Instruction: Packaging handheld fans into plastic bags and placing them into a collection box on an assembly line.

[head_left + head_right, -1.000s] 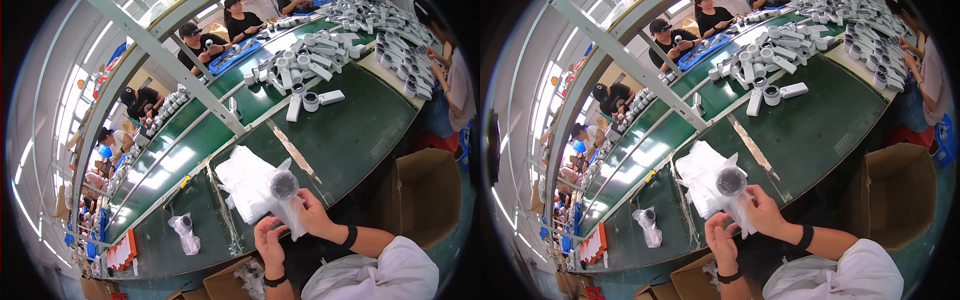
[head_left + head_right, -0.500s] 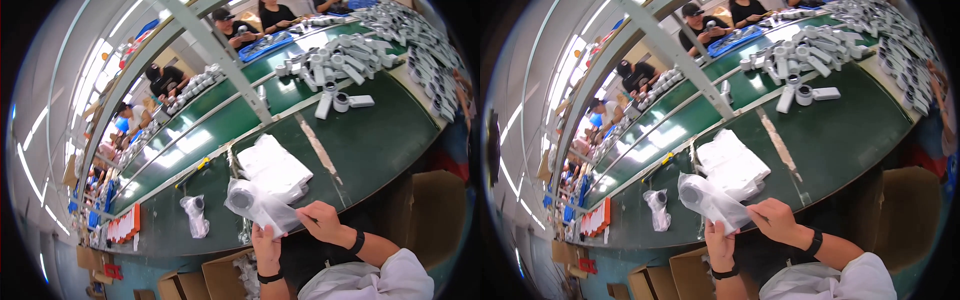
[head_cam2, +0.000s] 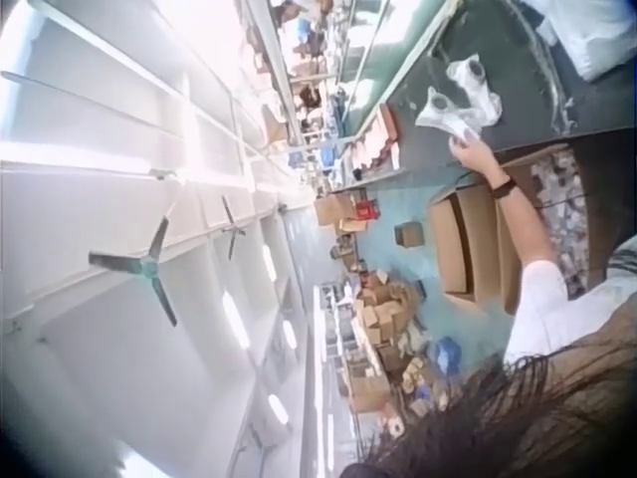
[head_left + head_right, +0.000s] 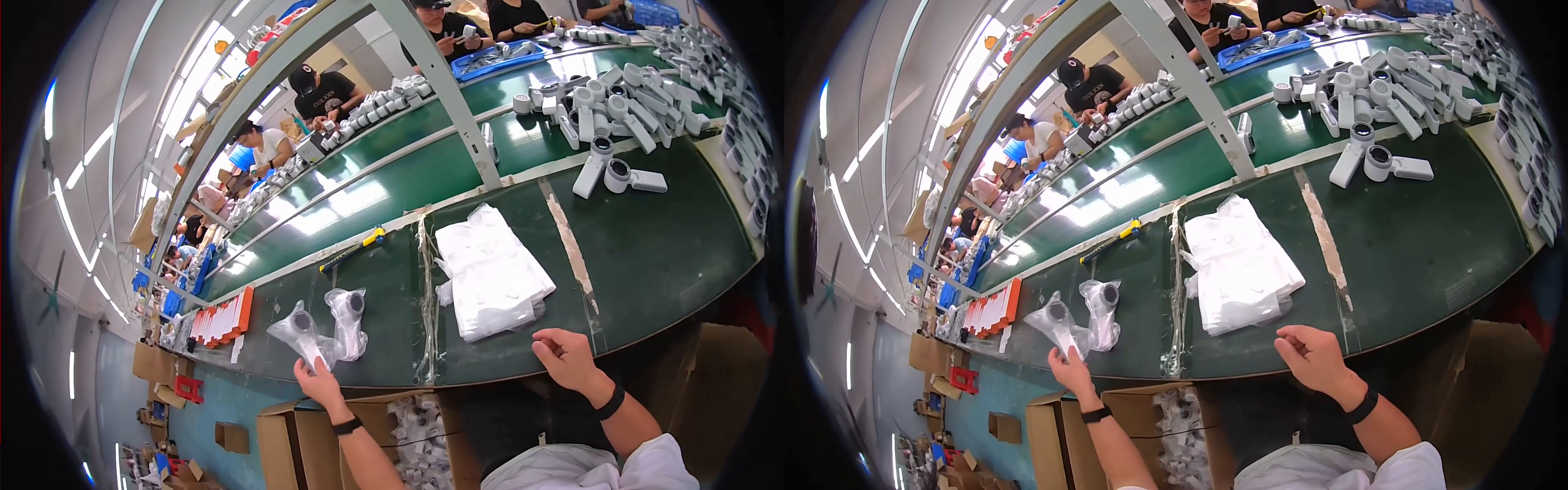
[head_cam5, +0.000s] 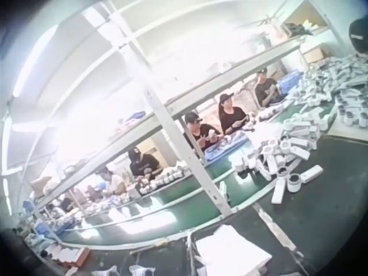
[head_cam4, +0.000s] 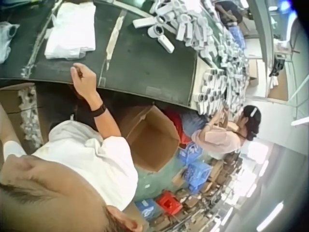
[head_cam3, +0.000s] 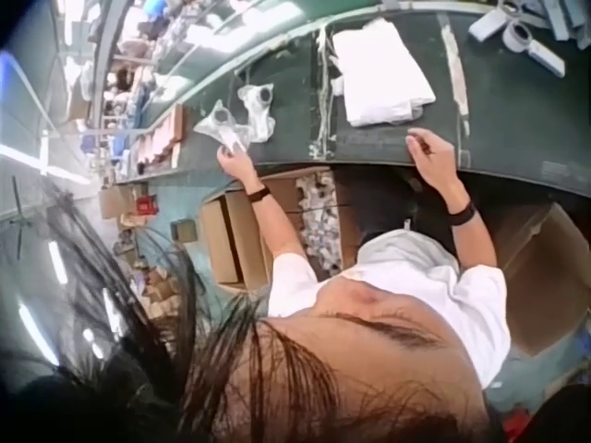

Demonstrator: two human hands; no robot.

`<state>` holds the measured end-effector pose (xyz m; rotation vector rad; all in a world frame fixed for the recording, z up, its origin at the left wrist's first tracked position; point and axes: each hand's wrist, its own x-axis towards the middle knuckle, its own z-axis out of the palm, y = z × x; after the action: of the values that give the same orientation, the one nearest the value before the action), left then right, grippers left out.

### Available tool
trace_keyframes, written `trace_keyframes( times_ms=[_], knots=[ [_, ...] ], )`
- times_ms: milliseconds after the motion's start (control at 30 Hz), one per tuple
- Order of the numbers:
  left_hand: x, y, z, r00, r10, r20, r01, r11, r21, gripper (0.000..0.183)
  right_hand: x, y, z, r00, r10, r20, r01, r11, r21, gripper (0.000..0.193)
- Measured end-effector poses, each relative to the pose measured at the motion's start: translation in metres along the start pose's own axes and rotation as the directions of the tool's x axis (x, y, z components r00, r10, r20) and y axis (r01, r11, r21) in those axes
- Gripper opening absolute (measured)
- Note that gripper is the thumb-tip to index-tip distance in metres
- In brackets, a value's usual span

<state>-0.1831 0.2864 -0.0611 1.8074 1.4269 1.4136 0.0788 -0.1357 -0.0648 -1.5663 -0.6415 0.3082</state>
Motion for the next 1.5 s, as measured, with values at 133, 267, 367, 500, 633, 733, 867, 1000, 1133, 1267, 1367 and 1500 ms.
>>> trace_keyframes(
  times_ms=[133, 267, 367, 500, 633, 733, 867, 1000, 1133, 1267, 1367, 1500],
  knots=[
    [-0.008, 0.007, 0.03, 0.979, 0.197, 0.05, -0.203, 0.949, 0.243, 0.045, 0.0, 0.003, -0.001, 0.999, -0.051, -0.019, 0.049, 0.997, -0.056, 0.017],
    [-0.013, 0.025, 0.045, 0.982, 0.081, 0.169, -0.109, 0.981, 0.162, 0.035, -0.001, 0.004, -0.001, 0.995, -0.082, -0.064, 0.078, 0.995, -0.058, 0.013],
    [-0.022, 0.051, 0.04, 0.996, 0.088, -0.033, -0.079, 0.975, 0.206, 0.028, -0.001, 0.005, 0.001, 0.994, -0.091, -0.058, 0.088, 0.995, -0.056, 0.012],
    [-0.061, 0.081, 0.048, 0.95, 0.312, -0.017, -0.313, 0.949, -0.03, 0.021, -0.001, 0.005, 0.002, 0.995, -0.1, -0.009, 0.099, 0.991, -0.087, 0.013],
    [-0.121, 0.11, 0.069, 0.896, 0.328, 0.299, -0.293, 0.943, -0.157, 0.016, -0.005, 0.002, -0.006, 0.999, -0.051, -0.006, 0.051, 0.998, -0.027, 0.013],
    [-0.16, 0.111, 0.084, 0.8, 0.281, 0.531, -0.13, 0.944, -0.304, 0.015, -0.007, 0.0, -0.01, 0.999, 0.036, 0.033, -0.037, 0.998, 0.049, 0.013],
    [-0.166, 0.109, 0.087, 0.796, 0.309, 0.521, -0.188, 0.944, -0.273, 0.014, 0.0, -0.026, -0.027, 0.999, 0.033, 0.028, -0.033, 0.999, 0.02, 0.014],
    [-0.169, 0.113, 0.086, 0.807, 0.299, 0.509, -0.177, 0.945, -0.275, 0.015, 0.012, -0.03, -0.052, 0.998, 0.028, -0.051, -0.032, 0.996, -0.087, 0.015],
    [-0.173, 0.113, 0.091, 0.804, 0.337, 0.489, -0.222, 0.934, -0.279, 0.014, 0.022, -0.014, -0.073, 0.987, 0.073, -0.141, -0.086, 0.992, -0.092, 0.016],
    [-0.171, 0.104, 0.083, 0.827, 0.309, 0.469, -0.205, 0.944, -0.26, 0.012, 0.051, -0.033, -0.1, 0.977, 0.045, -0.207, -0.1, 0.96, -0.262, 0.026],
    [-0.174, 0.109, 0.084, 0.815, 0.301, 0.495, -0.207, 0.949, -0.237, 0.013, 0.073, -0.038, -0.134, 0.941, -0.017, -0.337, -0.171, 0.838, -0.518, 0.032],
    [-0.173, 0.111, 0.088, 0.825, 0.268, 0.497, -0.175, 0.958, -0.225, 0.015, 0.121, -0.009, -0.181, 0.88, -0.153, -0.449, -0.272, 0.611, -0.743, 0.046]
  ],
)
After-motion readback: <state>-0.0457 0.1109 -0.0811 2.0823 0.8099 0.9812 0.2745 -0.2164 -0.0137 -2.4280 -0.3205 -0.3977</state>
